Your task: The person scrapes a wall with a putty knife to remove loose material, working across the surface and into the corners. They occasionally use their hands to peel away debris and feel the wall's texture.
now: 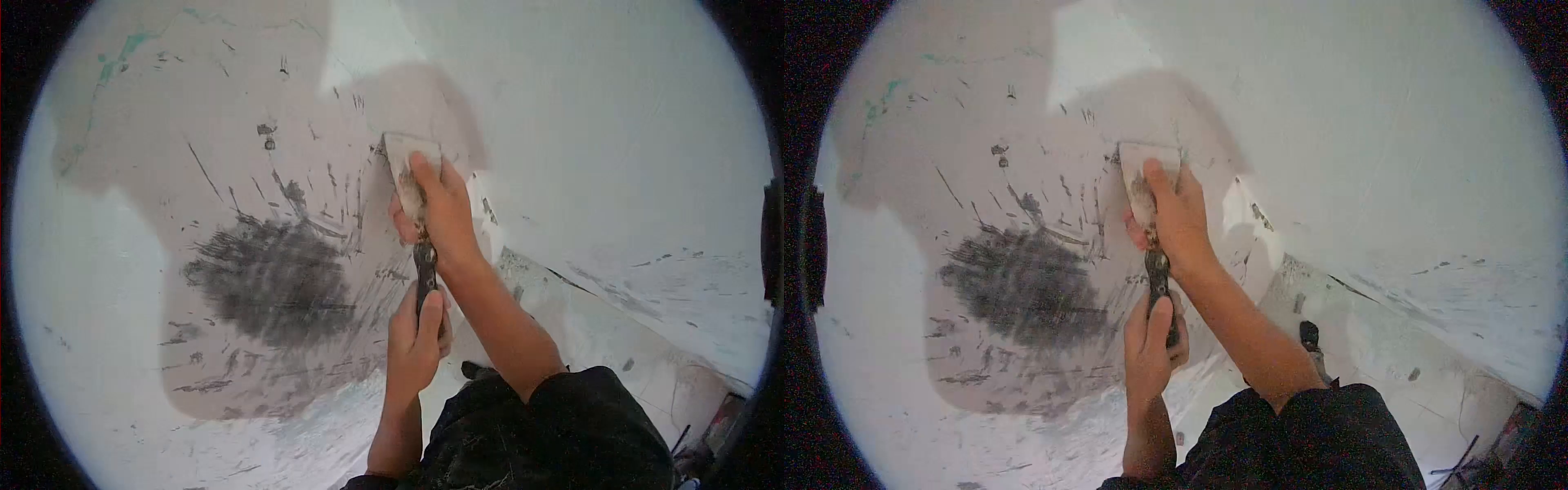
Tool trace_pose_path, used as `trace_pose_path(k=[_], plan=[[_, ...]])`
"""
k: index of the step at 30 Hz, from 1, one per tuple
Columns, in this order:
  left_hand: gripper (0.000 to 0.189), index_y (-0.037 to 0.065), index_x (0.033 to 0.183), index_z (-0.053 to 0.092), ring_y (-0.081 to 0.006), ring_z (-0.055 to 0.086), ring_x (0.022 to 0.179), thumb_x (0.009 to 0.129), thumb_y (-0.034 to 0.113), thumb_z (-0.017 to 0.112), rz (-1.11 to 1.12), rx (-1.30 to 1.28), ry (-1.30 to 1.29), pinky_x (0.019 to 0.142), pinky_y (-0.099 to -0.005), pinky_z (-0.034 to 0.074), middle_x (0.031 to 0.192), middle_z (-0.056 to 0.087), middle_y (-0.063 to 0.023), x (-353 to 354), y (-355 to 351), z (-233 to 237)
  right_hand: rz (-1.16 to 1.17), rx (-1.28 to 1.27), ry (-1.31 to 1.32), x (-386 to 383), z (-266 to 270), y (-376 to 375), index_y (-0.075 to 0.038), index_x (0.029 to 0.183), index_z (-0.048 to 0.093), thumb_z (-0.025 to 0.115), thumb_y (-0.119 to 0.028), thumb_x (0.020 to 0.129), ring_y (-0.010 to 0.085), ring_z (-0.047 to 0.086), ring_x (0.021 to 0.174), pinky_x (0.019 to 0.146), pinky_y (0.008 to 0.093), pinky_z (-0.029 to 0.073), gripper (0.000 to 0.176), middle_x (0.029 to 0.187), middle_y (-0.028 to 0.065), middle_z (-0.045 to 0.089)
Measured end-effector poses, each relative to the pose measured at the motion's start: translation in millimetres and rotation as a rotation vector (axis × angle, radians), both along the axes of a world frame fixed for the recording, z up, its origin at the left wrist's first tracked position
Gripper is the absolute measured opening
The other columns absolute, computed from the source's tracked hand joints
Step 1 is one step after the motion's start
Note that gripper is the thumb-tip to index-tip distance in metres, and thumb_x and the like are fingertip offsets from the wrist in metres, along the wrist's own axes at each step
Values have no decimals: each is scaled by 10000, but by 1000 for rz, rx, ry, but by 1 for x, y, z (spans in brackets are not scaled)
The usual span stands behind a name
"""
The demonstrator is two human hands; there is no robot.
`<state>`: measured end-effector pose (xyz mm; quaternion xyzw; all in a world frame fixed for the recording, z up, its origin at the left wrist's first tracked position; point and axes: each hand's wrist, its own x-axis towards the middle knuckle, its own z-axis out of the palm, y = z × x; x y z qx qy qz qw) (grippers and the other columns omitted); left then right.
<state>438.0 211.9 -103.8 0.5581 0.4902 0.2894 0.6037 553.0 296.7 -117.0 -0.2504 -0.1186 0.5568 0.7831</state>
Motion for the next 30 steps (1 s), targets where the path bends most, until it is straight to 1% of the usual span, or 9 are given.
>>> trace_pose_path(k=[4, 6, 9, 11, 17, 20, 25, 28, 30], plan=[[278, 34, 906, 491, -38, 347, 459, 1013, 287, 448, 48, 98, 108, 403, -227, 269, 596, 416, 32, 5, 5, -8, -65, -8, -54, 4, 1, 10, -45, 956, 494, 518, -342, 974, 136, 432, 331, 296, 271, 298, 298, 586, 92, 552], [279, 35, 894, 493, -42, 373, 466, 1015, 282, 445, 3, 12, 8, 411, -227, 287, 593, 427, 28, 2, 8, -5, -54, 33, -20, 3, -6, 13, -46, 950, 495, 516, -348, 973, 137, 433, 329, 294, 270, 303, 304, 593, 90, 556], [332, 53, 918, 501, -45, 322, 425, 1009, 367, 441, -2, 79, 75, 394, -229, 238, 574, 407, 33, -2, 1, -10, -31, 3, 0, -2, -8, 6, -47, 951, 493, 506, -337, 980, 135, 432, 327, 293, 272, 308, 291, 593, 88, 558], [273, 22, 912, 503, -45, 373, 463, 1020, 263, 435, -20, 107, 78, 414, -236, 295, 579, 427, 26, -6, -2, -17, 13, 5, 31, -3, -11, 1, -48, 940, 490, 499, -334, 982, 133, 429, 324, 291, 272, 308, 289, 583, 87, 556], [271, 24, 922, 507, -50, 385, 459, 1020, 265, 431, 2, 111, 137, 418, -240, 303, 577, 441, 24, -1, 0, -10, 2, -52, 32, 1, -6, 6, -36, 979, 497, 500, -338, 981, 139, 424, 322, 288, 273, 294, 302, 573, 97, 550], [272, 26, 917, 503, -54, 395, 459, 1023, 263, 421, -1, 90, 119, 419, -241, 305, 573, 442, 22, 5, 5, -11, -60, 40, -68, 0, -11, 14, -41, 966, 492, 508, -342, 976, 141, 419, 320, 289, 277, 289, 302, 574, 104, 554], [291, 31, 894, 487, -60, 426, 481, 1018, 286, 420, 10, 154, 202, 436, -241, 331, 596, 461, 10, 8, 3, -11, -16, -17, 15, 3, -8, 12, -37, 948, 497, 523, -359, 971, 134, 413, 312, 287, 267, 286, 325, 568, 93, 550], [281, 27, 893, 490, -65, 433, 482, 1018, 267, 417, -17, 163, 197, 439, -242, 339, 597, 463, 6, 11, 2, -21, 96, 105, -27, 12, -17, 4, -24, 1008, 478, 530, -359, 974, 153, 502, 386, 298, 281, 339, 341, 628, 112, 562], [278, 27, 901, 492, -64, 427, 482, 1019, 265, 413, 42, 157, 222, 439, -242, 337, 597, 462, 10, 16, 7, -27, 50, 104, -2, 14, -17, 15, -31, 968, 487, 527, -362, 972, 140, 470, 356, 295, 269, 323, 334, 598, 100, 556]])
